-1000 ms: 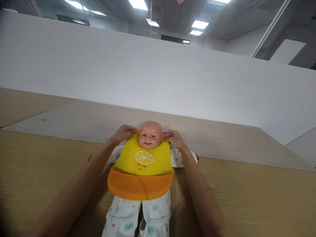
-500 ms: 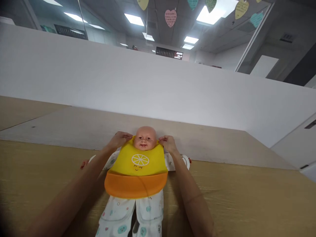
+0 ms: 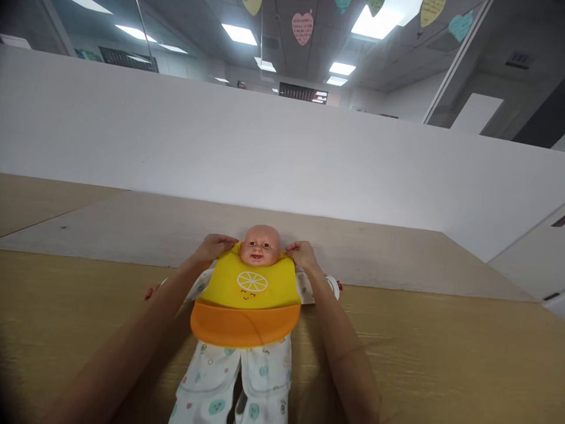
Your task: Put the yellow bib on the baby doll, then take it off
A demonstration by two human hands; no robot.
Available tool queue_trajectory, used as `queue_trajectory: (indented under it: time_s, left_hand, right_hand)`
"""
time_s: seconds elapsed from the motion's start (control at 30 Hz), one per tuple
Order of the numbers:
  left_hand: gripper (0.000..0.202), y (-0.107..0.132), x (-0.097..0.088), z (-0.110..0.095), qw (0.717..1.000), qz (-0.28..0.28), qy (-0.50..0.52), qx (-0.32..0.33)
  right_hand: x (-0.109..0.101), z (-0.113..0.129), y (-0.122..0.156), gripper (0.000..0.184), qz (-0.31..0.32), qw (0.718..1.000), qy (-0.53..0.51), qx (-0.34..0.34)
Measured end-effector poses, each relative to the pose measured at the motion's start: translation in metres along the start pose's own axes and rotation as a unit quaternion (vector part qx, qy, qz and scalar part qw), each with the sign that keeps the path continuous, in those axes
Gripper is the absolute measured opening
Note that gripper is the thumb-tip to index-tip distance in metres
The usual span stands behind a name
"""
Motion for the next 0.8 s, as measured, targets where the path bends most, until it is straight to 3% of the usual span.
queue_trajectory:
  time_s: [0.27, 0.5, 0.8]
  left_hand:
    - [0.041, 0.016, 0.01, -0.012, 0.992, 0.055, 0.104, -0.046]
    - [0.049, 0.017, 0.008, -0.013, 0.992, 0.038, 0.109, -0.056]
    - [0.045, 0.016, 0.005, -0.008, 0.992, 0.03, 0.113, -0.056]
  right_hand:
    - [0.003, -0.001, 0.008, 0.018, 0.046, 0.998, -0.02, 0.032]
    - [0.003, -0.008, 0.003, 0.018, 0.047, 0.998, -0.028, 0.039]
    - [0.002, -0.015, -0.001, 0.018, 0.04, 0.999, -0.014, 0.029]
Point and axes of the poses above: each hand's wrist, its own y-axis away from the middle knuckle, its own x-axis out of the palm, z = x × y, the point moved 5 cm from there along -y, towards the middle knuckle, and after that the axes turned 6 degrees about x, right-handed, at the moved point
